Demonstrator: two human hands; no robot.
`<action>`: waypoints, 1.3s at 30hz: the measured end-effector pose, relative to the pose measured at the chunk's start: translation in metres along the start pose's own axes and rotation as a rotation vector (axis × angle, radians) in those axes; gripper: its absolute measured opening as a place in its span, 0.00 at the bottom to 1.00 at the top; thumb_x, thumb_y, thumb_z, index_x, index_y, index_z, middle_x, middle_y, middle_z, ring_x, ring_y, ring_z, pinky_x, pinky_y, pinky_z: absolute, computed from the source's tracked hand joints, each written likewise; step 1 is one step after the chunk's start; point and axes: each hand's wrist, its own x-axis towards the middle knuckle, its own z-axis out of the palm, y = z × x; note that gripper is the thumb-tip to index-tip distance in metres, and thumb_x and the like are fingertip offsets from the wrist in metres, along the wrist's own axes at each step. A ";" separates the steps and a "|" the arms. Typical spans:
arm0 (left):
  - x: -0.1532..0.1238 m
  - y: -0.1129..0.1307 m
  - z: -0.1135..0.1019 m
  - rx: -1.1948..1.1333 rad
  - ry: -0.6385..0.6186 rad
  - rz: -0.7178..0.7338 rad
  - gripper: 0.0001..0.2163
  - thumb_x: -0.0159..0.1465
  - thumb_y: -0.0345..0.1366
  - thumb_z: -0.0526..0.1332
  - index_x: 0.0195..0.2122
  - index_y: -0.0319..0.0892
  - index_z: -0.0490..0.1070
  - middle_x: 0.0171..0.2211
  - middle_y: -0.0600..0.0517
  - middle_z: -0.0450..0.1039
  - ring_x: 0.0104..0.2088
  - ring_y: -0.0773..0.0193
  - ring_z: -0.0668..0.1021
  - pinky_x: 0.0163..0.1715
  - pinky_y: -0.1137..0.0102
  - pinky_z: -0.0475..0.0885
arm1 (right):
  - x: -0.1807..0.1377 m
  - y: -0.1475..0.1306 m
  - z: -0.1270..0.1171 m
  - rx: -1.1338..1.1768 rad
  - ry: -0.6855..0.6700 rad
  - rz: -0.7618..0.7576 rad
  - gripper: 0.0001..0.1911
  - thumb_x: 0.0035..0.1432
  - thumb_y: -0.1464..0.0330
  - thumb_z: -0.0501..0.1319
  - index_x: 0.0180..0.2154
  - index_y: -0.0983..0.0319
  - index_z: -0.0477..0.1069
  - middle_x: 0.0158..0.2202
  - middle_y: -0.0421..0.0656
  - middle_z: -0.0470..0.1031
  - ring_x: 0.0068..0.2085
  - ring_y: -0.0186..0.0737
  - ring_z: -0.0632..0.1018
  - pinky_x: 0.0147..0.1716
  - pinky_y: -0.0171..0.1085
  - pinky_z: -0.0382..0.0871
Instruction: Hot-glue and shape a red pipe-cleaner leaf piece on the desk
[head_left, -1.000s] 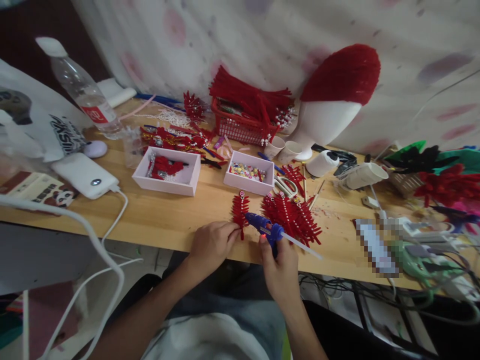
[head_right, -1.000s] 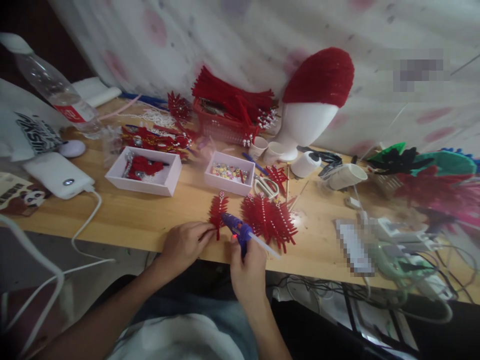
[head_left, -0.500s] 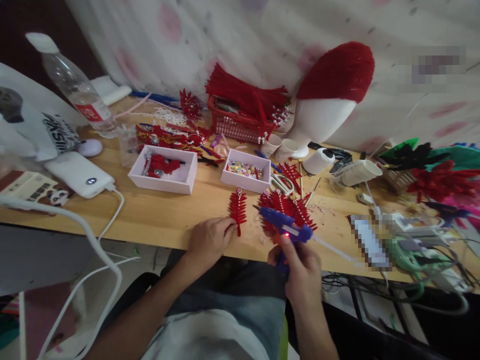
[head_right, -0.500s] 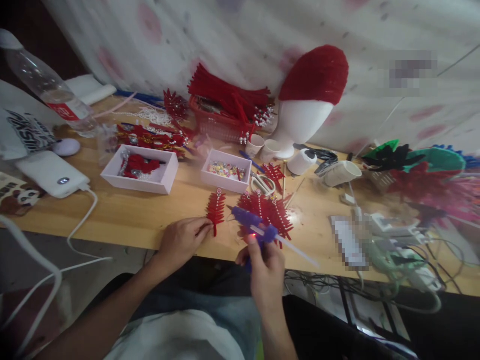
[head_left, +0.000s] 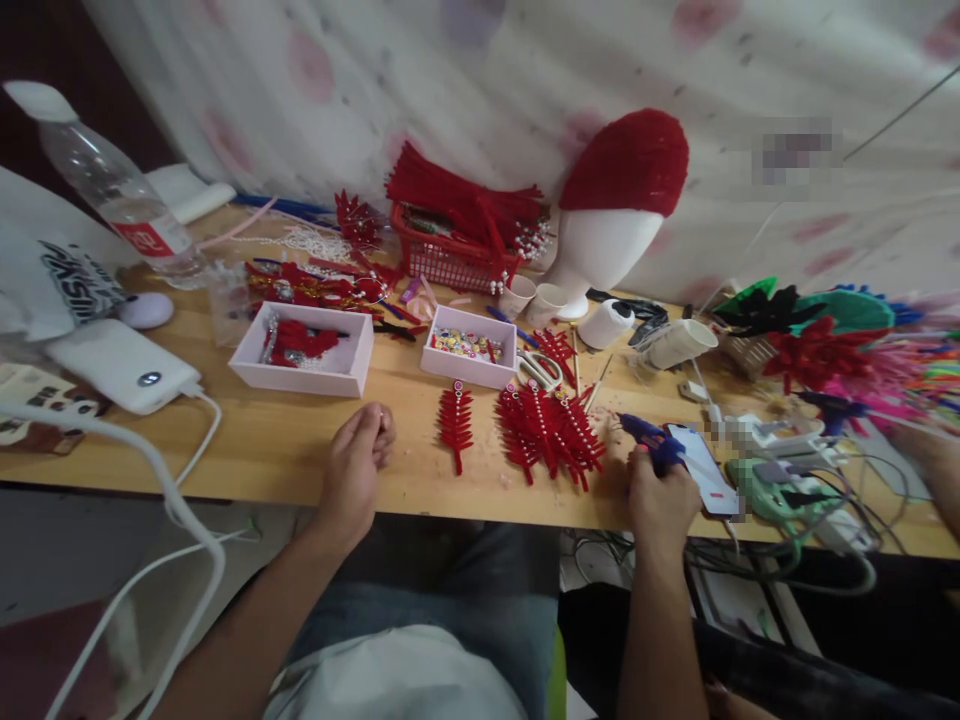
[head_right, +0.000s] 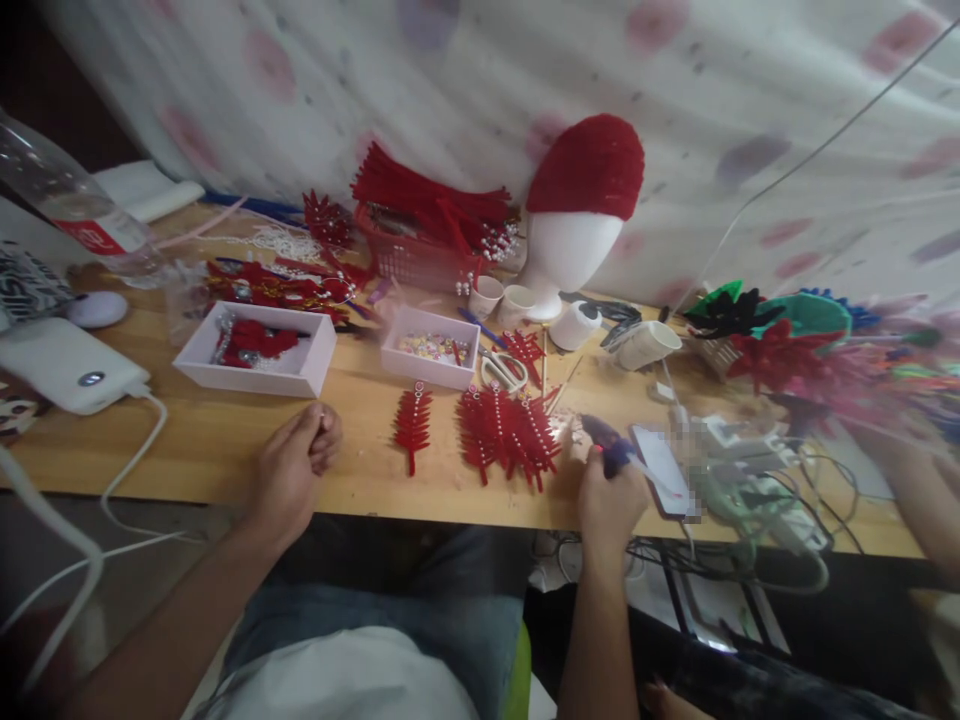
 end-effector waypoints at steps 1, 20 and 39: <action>-0.001 0.004 0.001 -0.096 -0.010 -0.061 0.14 0.63 0.43 0.62 0.27 0.42 0.61 0.20 0.61 0.51 0.18 0.73 0.54 0.18 0.77 0.49 | 0.001 0.000 0.002 -0.037 -0.002 0.018 0.25 0.57 0.54 0.53 0.33 0.67 0.78 0.26 0.55 0.77 0.32 0.53 0.76 0.32 0.45 0.65; -0.045 -0.019 0.029 -0.290 -0.209 -0.503 0.21 0.48 0.45 0.77 0.29 0.38 0.69 0.21 0.62 0.55 0.19 0.78 0.55 0.18 0.80 0.50 | -0.131 -0.100 -0.033 0.718 -0.341 -0.345 0.08 0.62 0.66 0.63 0.43 0.59 0.72 0.35 0.43 0.72 0.35 0.40 0.74 0.36 0.39 0.71; -0.013 -0.029 0.012 0.461 -0.287 0.112 0.11 0.65 0.42 0.63 0.32 0.41 0.79 0.30 0.52 0.79 0.30 0.65 0.77 0.33 0.71 0.69 | -0.102 -0.140 0.033 0.671 -0.364 -0.626 0.06 0.64 0.72 0.59 0.33 0.60 0.72 0.32 0.41 0.72 0.32 0.35 0.75 0.31 0.33 0.69</action>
